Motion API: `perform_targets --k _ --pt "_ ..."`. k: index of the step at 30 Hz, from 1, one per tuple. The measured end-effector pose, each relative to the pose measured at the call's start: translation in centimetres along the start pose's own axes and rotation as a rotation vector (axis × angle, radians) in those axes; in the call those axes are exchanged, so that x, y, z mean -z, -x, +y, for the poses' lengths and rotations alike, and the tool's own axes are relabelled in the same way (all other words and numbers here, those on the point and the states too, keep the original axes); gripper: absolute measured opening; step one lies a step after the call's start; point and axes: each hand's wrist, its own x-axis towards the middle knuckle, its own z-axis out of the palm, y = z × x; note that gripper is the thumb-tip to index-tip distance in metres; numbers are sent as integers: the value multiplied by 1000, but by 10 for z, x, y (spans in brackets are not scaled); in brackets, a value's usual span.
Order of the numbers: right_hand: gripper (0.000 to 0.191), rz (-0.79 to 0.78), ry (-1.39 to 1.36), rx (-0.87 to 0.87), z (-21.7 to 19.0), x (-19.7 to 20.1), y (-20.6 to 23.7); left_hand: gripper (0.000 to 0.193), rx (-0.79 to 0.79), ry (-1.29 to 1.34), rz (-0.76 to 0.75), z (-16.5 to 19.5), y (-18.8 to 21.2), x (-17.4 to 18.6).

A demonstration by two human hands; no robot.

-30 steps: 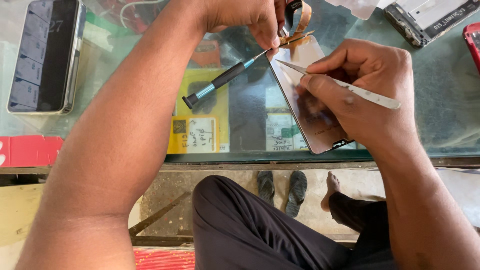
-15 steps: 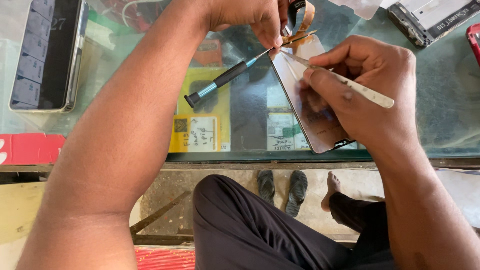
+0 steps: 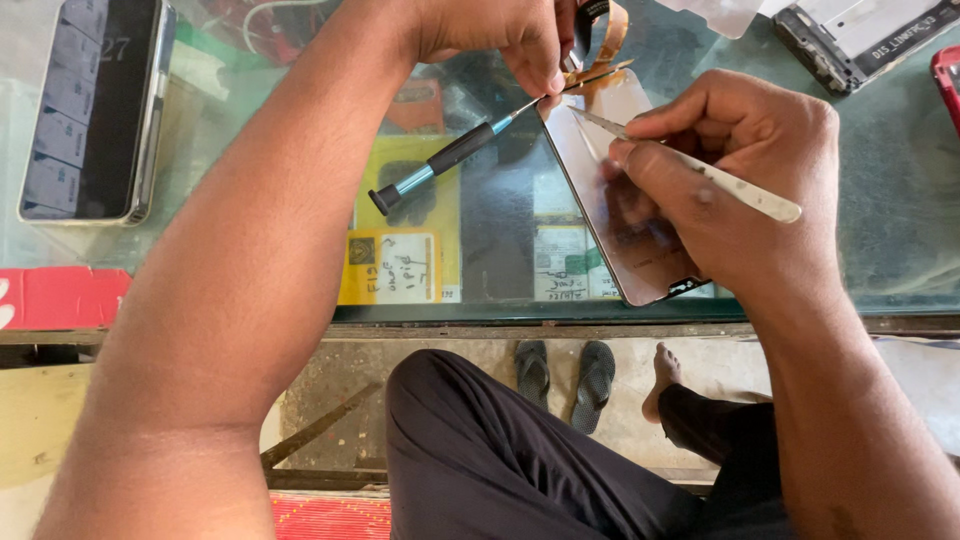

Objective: The person uses tweezers to carefully lift and remove a ribbon cable from the top edge of a smartphone screen. They then set the screen aside and pick up a red phone chassis, removing the battery and peeling off its protective film.

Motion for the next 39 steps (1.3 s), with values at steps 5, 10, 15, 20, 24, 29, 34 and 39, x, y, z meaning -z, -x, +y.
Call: perform_targets --k 5,10,15,20,24,29,34,39 --pt "2 11 -41 -37 0 1 -1 27 -12 17 -55 -2 -3 0" --pt "3 28 -114 -93 6 1 0 32 3 64 -40 -2 -2 0" --pt "4 53 -108 -95 10 2 1 32 -16 82 -51 -1 -2 1" --pt "3 16 -145 -90 7 0 1 32 -8 57 -39 -2 -2 1" --pt "4 47 -119 -103 2 1 -1 34 -10 28 -31 -2 -2 1" --pt "2 39 -42 -101 -2 1 -1 34 -4 54 -22 -1 0 1" --pt "1 34 -80 -91 -1 0 -1 33 8 52 -25 0 0 1" --pt "3 51 -30 -80 0 0 0 33 3 65 -29 -1 -1 2"
